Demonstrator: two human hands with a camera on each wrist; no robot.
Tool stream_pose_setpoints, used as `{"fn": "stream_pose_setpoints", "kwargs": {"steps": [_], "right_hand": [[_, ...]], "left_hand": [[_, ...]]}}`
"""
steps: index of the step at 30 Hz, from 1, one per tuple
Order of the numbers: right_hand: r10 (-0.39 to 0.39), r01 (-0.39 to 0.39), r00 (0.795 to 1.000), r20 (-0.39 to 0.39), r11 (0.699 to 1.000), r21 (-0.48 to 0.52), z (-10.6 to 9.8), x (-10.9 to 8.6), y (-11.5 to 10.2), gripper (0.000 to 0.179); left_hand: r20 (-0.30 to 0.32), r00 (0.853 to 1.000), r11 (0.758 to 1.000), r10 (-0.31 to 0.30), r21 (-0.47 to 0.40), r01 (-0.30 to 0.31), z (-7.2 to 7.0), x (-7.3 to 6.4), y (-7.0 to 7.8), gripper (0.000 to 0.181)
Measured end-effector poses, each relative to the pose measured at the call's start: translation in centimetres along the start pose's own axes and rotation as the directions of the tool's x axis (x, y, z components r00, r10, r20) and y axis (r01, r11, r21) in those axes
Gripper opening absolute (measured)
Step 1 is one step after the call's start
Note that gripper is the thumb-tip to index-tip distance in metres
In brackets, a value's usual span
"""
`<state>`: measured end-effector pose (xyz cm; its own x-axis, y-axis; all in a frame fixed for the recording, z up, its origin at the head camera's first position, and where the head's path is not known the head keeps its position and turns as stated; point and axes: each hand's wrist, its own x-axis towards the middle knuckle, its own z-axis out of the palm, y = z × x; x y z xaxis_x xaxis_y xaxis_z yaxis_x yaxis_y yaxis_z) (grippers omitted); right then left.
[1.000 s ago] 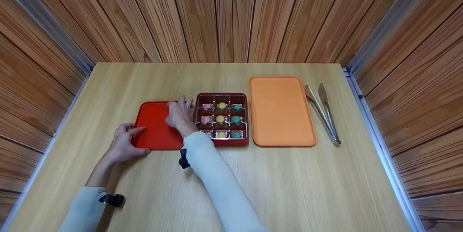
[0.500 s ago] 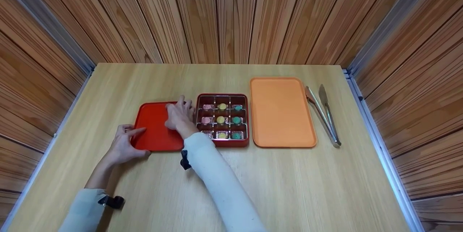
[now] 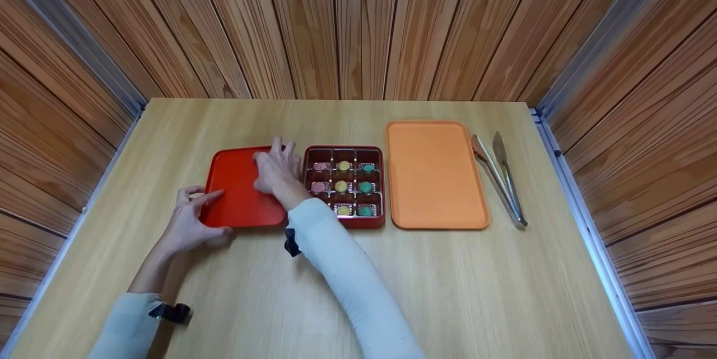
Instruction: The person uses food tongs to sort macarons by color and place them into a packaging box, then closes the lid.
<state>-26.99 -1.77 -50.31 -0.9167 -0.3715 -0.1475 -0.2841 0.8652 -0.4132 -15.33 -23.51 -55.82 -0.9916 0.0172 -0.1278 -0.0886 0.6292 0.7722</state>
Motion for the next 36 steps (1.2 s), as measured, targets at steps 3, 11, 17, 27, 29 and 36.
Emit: {"fn": "stream_pose_setpoints", "kwargs": {"steps": [3,11,17,27,29,36], "right_hand": [[-0.006,0.006,1.000,-0.003,1.000,-0.005,-0.5,-0.1,0.1,0.056],[-0.051,0.051,0.999,-0.008,0.996,-0.076,-2.0,-0.5,0.4,0.055],[-0.065,0.065,0.998,-0.001,0.994,-0.093,-3.4,-0.8,1.2,0.055],[-0.042,0.043,0.999,0.015,0.998,-0.051,-5.6,-1.4,4.1,0.055],[-0.034,0.034,0.999,0.020,0.999,-0.041,-6.1,-1.5,4.8,0.056],[-0.013,0.013,1.000,0.008,1.000,0.020,-7.3,-2.3,7.2,0.054]], "left_hand": [[-0.004,1.000,1.000,0.006,-0.011,-0.006,0.0,-0.1,0.4,0.094],[0.002,1.000,0.998,-0.024,-0.056,0.024,0.3,-0.3,2.1,0.095],[0.022,0.999,0.997,-0.036,-0.066,0.037,0.7,-0.2,3.4,0.094],[-0.002,0.999,0.998,0.037,-0.046,-0.037,2.7,0.9,6.0,0.091],[-0.006,0.999,0.998,0.048,-0.041,-0.048,3.1,1.2,6.7,0.090],[-0.010,0.996,0.995,0.092,-0.037,-0.092,4.3,1.9,8.5,0.088]]}}
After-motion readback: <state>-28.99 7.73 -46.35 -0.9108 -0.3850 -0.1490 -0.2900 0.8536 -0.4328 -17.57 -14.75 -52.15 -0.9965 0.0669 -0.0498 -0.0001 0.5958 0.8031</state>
